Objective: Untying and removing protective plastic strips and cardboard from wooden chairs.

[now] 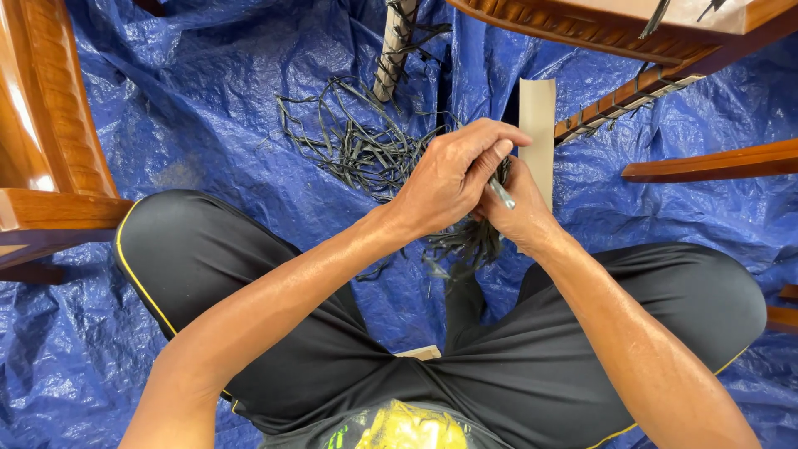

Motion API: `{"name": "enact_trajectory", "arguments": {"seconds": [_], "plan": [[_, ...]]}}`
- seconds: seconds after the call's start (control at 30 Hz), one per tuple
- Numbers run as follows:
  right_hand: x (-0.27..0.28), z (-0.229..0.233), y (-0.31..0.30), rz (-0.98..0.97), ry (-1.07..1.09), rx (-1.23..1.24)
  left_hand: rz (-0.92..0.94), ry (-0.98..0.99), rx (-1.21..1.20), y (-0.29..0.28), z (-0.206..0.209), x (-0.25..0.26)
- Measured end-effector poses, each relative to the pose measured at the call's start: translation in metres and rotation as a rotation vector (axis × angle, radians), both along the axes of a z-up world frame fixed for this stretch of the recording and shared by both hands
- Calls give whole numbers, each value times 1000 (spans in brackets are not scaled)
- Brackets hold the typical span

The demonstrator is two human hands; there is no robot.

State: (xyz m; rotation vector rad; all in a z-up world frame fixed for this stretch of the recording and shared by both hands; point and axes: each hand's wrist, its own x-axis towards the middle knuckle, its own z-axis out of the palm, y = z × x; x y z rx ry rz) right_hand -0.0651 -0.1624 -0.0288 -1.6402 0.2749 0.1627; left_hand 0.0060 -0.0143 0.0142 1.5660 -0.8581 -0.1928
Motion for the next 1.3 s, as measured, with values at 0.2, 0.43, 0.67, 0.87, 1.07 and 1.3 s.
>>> {"name": "enact_trajectory", "arguments": {"seconds": [0.2,0.43,0.67,0.87,1.07,1.3], "plan": [[1,-6,-5,-57,21,-143,-98,-104,-2,7,-2,7],[4,12,2,-75,-45,-82,-153,-249,131,9,-19,8],[-1,55,-23,-248,-108,-91,-62,51,-14,5,-29,33],[-18,96,-36,-346,-206,135,-92,147,25,-13,-65,31],[-22,90,-44,-389,-206,258,-412,9,16,-60,-31,-27],[-15,102,-52,-498,-125,209,-617,674,57,-105,-54,-43]]}}
